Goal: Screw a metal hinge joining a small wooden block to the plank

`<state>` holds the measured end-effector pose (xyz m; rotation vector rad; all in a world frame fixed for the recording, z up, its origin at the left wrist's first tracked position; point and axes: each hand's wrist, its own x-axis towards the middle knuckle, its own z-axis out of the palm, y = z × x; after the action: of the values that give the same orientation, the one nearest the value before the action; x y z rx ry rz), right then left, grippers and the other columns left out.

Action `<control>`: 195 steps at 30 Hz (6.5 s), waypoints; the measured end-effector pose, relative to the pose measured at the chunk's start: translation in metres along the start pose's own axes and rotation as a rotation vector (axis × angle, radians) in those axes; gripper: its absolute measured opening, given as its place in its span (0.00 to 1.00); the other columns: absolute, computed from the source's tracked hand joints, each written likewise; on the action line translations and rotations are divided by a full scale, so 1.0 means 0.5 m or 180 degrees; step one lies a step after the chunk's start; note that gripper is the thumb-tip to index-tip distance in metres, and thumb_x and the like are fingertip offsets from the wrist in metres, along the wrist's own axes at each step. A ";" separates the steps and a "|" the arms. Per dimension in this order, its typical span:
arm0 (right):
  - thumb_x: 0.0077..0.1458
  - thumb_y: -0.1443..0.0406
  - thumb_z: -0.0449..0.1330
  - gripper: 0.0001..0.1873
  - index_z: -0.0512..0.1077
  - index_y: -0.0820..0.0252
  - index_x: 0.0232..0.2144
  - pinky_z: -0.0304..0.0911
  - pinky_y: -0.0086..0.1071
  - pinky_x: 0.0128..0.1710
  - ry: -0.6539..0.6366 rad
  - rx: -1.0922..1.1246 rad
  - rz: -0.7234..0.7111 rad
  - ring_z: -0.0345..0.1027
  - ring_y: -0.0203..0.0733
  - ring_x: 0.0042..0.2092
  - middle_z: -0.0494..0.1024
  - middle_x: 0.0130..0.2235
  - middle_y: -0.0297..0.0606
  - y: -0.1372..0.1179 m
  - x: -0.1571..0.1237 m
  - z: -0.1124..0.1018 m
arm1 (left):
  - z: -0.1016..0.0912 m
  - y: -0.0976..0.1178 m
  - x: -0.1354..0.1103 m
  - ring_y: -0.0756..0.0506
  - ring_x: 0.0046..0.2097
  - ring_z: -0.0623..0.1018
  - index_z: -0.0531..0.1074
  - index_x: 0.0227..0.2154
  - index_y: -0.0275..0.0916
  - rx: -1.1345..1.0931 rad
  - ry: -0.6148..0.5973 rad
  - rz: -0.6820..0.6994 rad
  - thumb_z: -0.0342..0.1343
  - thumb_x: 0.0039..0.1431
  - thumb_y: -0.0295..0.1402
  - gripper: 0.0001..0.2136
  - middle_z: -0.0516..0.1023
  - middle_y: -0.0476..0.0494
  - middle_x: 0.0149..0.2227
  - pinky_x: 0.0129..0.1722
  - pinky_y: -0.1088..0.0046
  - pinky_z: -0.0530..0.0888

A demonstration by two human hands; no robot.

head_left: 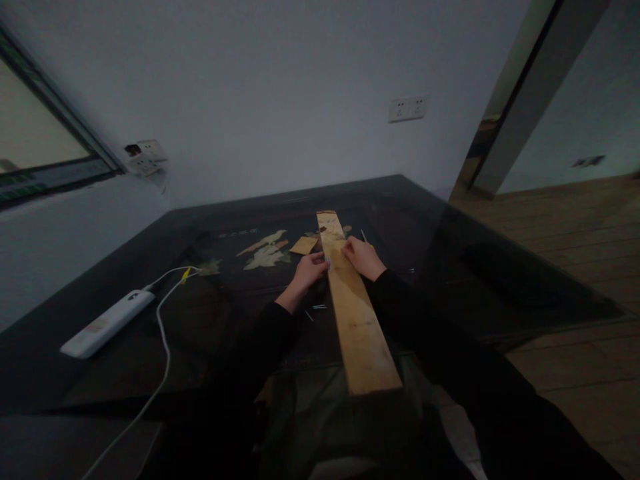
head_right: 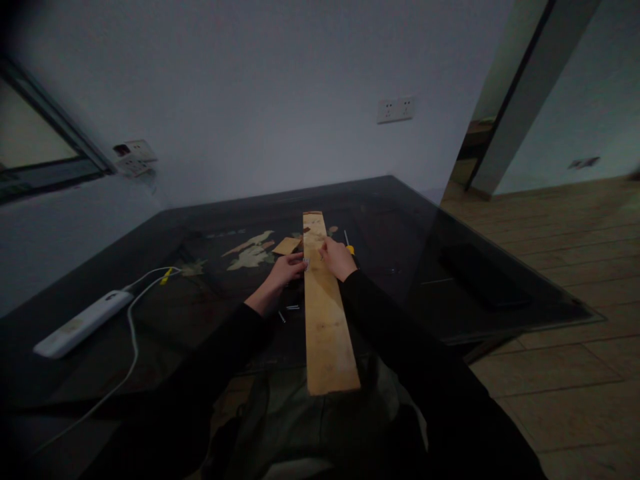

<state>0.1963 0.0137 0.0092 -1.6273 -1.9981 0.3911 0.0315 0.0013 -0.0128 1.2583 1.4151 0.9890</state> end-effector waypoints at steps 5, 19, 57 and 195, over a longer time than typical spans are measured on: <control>0.62 0.64 0.52 0.08 0.70 0.59 0.37 0.54 0.31 0.34 0.0060 -0.0105 -0.0012 0.72 0.45 0.39 0.79 0.38 0.45 -0.005 -0.004 -0.004 | 0.000 -0.006 0.002 0.48 0.35 0.80 0.70 0.54 0.31 0.0011 -0.0074 0.0097 0.60 0.53 0.27 0.24 0.81 0.37 0.43 0.32 0.77 0.74; 0.63 0.64 0.51 0.08 0.68 0.60 0.34 0.52 0.28 0.35 -0.0259 0.0279 -0.0811 0.69 0.39 0.38 0.77 0.35 0.39 -0.019 -0.015 0.005 | -0.002 -0.027 0.007 0.41 0.45 0.79 0.74 0.51 0.33 0.0601 0.0276 0.0703 0.62 0.52 0.34 0.22 0.81 0.38 0.44 0.46 0.69 0.74; 0.60 0.65 0.55 0.07 0.70 0.61 0.32 0.56 0.27 0.33 -0.0110 0.0758 -0.0624 0.67 0.36 0.32 0.75 0.30 0.36 -0.015 -0.016 0.013 | 0.004 -0.025 0.002 0.47 0.39 0.79 0.64 0.55 0.32 -0.0239 0.0038 0.0330 0.60 0.53 0.23 0.26 0.74 0.30 0.50 0.37 0.72 0.76; 0.51 0.53 0.62 0.24 0.65 0.59 0.46 0.69 0.40 0.39 0.2866 0.1646 -0.0747 0.72 0.43 0.40 0.75 0.40 0.42 0.039 0.056 -0.172 | -0.003 -0.025 0.007 0.50 0.32 0.76 0.70 0.52 0.36 -0.0434 -0.0260 0.0250 0.62 0.48 0.23 0.25 0.76 0.42 0.38 0.33 0.75 0.73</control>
<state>0.2568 0.0363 0.0751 -0.9610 -1.2322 0.0422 0.0271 0.0032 -0.0251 1.2467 1.2229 1.0572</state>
